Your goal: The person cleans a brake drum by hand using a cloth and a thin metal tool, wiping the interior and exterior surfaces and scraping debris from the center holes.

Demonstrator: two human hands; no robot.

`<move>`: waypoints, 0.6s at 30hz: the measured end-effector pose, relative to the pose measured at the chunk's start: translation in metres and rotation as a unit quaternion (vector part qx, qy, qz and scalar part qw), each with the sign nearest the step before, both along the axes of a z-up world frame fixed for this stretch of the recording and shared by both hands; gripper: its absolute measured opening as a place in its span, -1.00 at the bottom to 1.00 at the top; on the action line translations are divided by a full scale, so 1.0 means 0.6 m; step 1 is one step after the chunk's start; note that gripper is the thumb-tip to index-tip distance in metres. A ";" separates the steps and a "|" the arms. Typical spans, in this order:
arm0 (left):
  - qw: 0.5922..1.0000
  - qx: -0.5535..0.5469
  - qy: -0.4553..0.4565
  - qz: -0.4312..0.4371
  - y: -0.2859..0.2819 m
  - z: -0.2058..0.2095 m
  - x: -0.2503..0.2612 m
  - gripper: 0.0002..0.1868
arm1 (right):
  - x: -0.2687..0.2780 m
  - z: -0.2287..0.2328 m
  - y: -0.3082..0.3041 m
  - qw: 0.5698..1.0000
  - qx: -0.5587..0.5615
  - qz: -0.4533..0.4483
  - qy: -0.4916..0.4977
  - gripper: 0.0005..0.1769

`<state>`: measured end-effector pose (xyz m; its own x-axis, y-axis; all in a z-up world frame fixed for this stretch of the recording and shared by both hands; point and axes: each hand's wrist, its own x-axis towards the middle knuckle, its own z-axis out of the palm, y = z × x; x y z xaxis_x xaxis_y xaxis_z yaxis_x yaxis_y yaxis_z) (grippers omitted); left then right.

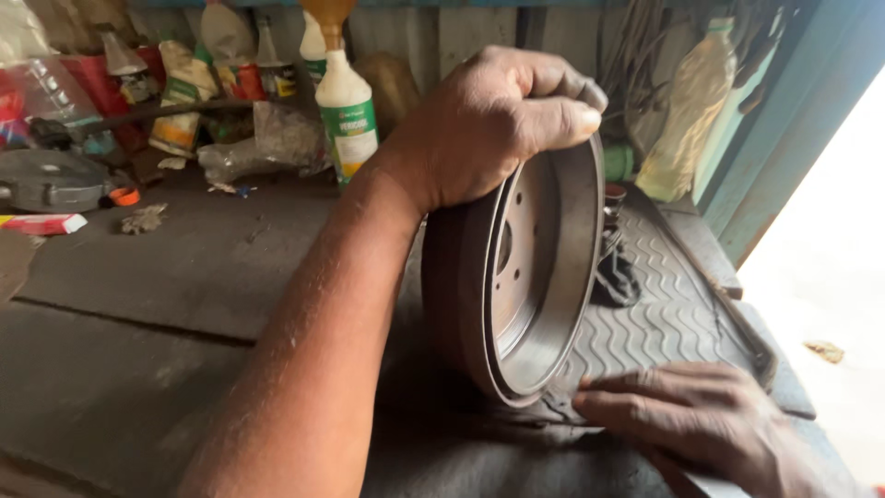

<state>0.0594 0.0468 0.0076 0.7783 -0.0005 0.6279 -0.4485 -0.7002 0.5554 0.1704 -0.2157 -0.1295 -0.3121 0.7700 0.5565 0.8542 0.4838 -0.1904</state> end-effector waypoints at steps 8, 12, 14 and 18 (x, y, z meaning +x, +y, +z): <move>1.000 0.012 0.003 -0.008 0.002 0.003 -0.001 -0.60 | -0.017 -0.010 -0.001 1.000 -0.002 -0.022 0.011 -0.72; 0.998 0.038 -0.031 -0.026 0.001 -0.002 -0.003 -0.59 | 0.021 0.001 -0.004 0.996 -0.084 0.010 0.003 -0.56; 0.999 0.039 -0.032 -0.016 0.000 0.005 -0.002 -0.59 | 0.020 -0.015 -0.012 0.998 -0.059 0.004 0.004 -0.53; 0.999 -0.004 0.011 -0.031 0.002 0.002 -0.007 -0.59 | 0.036 -0.053 -0.009 0.990 -0.062 -0.076 -0.102 -0.48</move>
<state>0.0552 0.0477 0.0090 0.7910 -0.0450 0.6101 -0.4785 -0.6669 0.5712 0.1918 -0.2213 -0.1612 -0.2836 0.8752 0.3919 0.9420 0.3307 -0.0567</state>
